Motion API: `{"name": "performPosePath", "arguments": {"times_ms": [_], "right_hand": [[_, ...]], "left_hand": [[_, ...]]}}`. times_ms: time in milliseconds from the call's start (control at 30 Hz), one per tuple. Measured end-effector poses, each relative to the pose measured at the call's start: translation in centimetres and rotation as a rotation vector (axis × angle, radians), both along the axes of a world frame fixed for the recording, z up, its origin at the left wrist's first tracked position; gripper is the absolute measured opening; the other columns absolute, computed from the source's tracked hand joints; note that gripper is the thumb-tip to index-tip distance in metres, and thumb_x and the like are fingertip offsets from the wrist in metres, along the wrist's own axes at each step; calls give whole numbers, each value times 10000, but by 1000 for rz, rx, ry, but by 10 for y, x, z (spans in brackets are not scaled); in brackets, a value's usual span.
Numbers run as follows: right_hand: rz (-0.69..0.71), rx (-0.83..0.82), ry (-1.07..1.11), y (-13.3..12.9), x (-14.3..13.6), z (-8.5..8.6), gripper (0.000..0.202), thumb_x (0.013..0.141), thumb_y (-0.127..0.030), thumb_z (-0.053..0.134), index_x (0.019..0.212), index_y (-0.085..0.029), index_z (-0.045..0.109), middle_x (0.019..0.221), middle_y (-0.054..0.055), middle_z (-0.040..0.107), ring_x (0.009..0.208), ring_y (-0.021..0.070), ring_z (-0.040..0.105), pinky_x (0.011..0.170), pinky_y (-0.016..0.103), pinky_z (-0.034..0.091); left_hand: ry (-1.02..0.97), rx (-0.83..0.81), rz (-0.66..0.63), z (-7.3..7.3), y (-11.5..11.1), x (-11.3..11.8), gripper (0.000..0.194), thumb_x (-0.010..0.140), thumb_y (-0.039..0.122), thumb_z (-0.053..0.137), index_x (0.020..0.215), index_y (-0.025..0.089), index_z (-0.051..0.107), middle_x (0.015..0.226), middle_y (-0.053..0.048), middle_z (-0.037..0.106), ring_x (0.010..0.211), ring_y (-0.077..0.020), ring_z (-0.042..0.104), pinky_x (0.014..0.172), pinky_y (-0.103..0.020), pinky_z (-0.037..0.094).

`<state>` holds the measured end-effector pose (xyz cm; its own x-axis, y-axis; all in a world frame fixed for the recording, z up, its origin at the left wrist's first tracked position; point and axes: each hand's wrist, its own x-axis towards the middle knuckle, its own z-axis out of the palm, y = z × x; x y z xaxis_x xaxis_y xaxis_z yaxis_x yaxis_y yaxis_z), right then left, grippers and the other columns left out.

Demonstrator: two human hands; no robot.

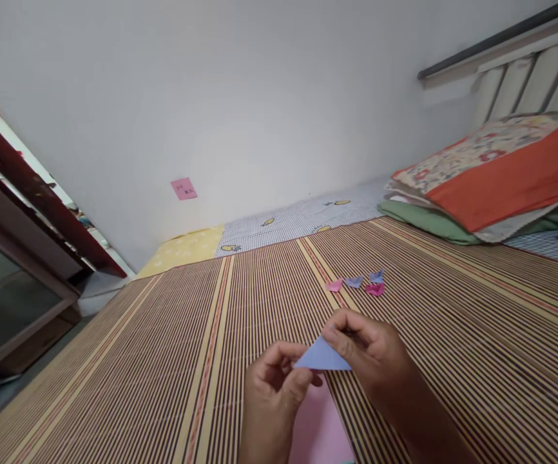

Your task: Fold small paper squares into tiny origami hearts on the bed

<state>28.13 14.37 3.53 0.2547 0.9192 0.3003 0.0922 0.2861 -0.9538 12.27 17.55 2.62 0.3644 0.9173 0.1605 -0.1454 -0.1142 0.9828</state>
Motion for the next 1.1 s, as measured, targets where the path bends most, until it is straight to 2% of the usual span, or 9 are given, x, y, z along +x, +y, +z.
{"name": "performPosePath", "arguments": {"times_ms": [67, 167, 467, 567, 600, 667, 800, 933, 1100], "right_hand": [[34, 7, 19, 1, -6, 0, 280, 934, -350, 626, 703, -194, 608, 625, -20, 542, 583, 135, 508, 535, 252, 408], [81, 18, 94, 2, -13, 0, 280, 931, -346, 635, 698, -192, 614, 601, -18, 565, 548, 132, 544, 511, 245, 437], [165, 6, 274, 3, -17, -2, 318, 914, -407, 670, 694, -186, 610, 583, -32, 537, 481, 122, 545, 455, 239, 457], [26, 8, 205, 6, -7, -7, 335, 928, -445, 638, 717, -184, 646, 600, -8, 576, 519, 133, 546, 477, 242, 447], [-46, 26, 171, 6, -4, -8, 338, 938, -455, 618, 751, -181, 681, 644, 11, 610, 568, 144, 563, 516, 250, 466], [-94, 44, 116, 6, 1, -9, 350, 962, -474, 574, 844, -181, 726, 729, 37, 658, 654, 164, 595, 588, 268, 496], [72, -19, 82, 2, -1, -4, 232, 910, -381, 672, 786, -185, 690, 667, 9, 651, 628, 161, 617, 577, 262, 492], [167, -25, 82, 0, -8, 0, 280, 955, -364, 624, 739, -186, 643, 631, -10, 609, 587, 148, 605, 562, 254, 484], [269, -22, 235, 2, -8, -2, 307, 964, -402, 617, 733, -198, 615, 565, -17, 632, 537, 142, 600, 554, 252, 472]], "left_hand": [[-11, -80, 36, -2, 0, 3, 291, 687, 422, 878, 748, 171, 743, 658, -23, 703, 636, -163, 618, 625, -243, 469], [-62, -166, 83, -5, -2, 9, 275, 669, 368, 888, 643, 169, 701, 591, -12, 683, 587, -143, 586, 591, -232, 447], [-74, -146, 115, -6, -5, 15, 258, 684, 340, 856, 593, 165, 690, 545, -10, 656, 552, -152, 581, 586, -257, 451], [2, -116, 114, -6, -5, 12, 277, 701, 328, 839, 557, 164, 667, 537, -17, 645, 549, -148, 548, 578, -253, 422], [12, -118, 113, -7, -5, 11, 283, 705, 330, 837, 555, 165, 663, 538, -17, 642, 553, -148, 541, 578, -252, 416], [15, -123, 115, -8, -4, 11, 293, 711, 345, 836, 557, 169, 660, 546, -17, 639, 567, -155, 547, 585, -256, 417], [32, -100, 137, -9, -4, 13, 316, 724, 373, 828, 552, 170, 659, 545, -14, 626, 580, -159, 549, 606, -256, 426], [5, -116, 90, -5, -4, 12, 280, 721, 379, 835, 607, 166, 694, 585, -18, 656, 613, -166, 579, 633, -255, 444], [26, -24, -27, 0, 0, 2, 337, 878, 428, 692, 666, 175, 760, 637, -44, 707, 663, -187, 615, 710, -281, 472]]}}
